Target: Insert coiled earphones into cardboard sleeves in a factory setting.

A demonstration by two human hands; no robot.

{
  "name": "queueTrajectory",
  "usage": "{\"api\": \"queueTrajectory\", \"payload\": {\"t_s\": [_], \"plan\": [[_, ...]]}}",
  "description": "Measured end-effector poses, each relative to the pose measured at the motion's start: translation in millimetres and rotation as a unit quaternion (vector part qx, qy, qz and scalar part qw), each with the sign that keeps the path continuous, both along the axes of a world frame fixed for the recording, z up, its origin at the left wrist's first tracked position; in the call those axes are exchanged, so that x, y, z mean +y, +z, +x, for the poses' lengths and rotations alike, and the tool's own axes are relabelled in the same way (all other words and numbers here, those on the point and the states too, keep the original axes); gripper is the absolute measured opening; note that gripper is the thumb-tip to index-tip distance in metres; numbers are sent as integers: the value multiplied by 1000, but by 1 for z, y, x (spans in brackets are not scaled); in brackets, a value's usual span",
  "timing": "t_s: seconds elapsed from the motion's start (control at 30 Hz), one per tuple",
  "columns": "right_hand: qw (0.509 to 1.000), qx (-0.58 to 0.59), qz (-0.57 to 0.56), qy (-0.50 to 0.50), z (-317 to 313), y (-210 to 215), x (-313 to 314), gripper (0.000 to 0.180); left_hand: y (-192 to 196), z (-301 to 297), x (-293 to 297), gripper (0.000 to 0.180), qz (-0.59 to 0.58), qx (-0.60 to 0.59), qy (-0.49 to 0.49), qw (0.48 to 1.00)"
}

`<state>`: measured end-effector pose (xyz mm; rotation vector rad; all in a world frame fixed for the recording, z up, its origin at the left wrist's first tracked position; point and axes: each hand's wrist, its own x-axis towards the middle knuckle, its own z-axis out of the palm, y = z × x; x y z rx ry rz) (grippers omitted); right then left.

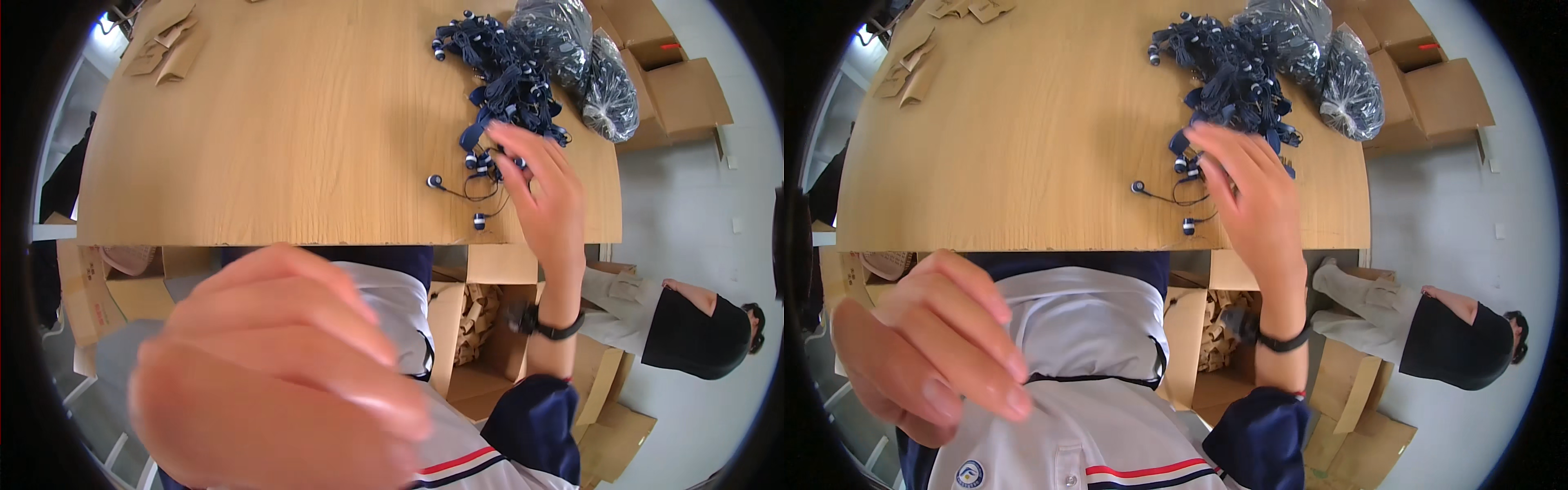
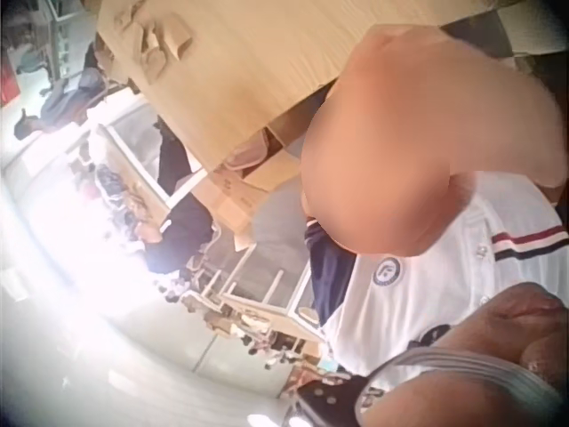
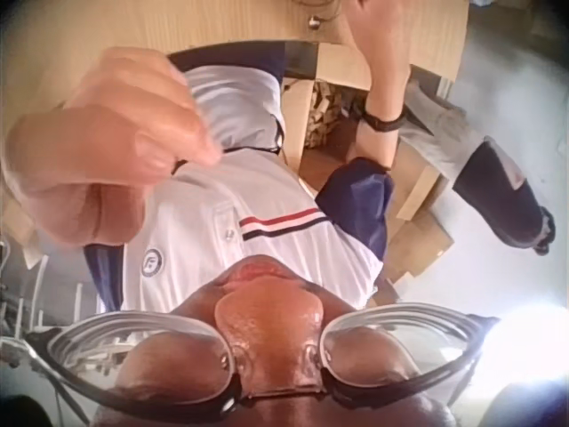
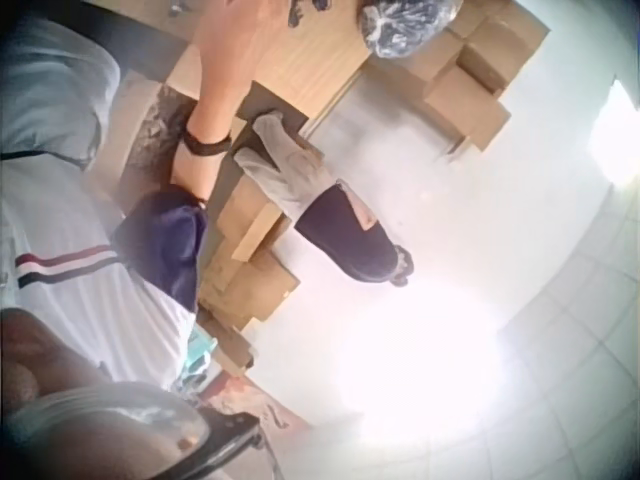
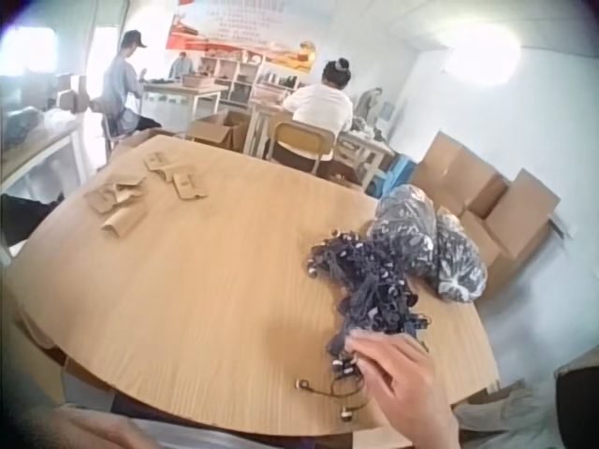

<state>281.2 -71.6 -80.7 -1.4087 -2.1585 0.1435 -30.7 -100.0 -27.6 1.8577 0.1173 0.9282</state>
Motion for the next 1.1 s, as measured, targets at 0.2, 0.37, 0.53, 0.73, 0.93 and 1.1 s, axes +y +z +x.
{"api": "queueTrajectory", "payload": {"t_s": [0.2, 0.37, 0.53, 0.73, 0.93, 1.1], "plan": [[996, -36, -63, 49, 8, -4, 47, 27, -8, -36, -18, 0, 53, -53, 254, 964], [982, 136, 59, -117, 20, 0, 55, 15, -2, -67, -21, 7, 202, -34, 370, 906], [894, 409, 181, -35, 11, 34, 64, 23, 3, -76, -25, 11, 266, -61, 392, 879], [866, 382, 322, 27, -7, 77, 71, 28, 14, -79, -25, 17, 332, -100, 414, 842], [840, 342, 415, 70, -30, 115, 71, 27, 13, -68, -11, 22, 364, -49, 485, 794], [827, 391, 388, 115, -62, 122, 69, 24, 22, 49, 70, 44, 29, -33, 267, 963]]}}
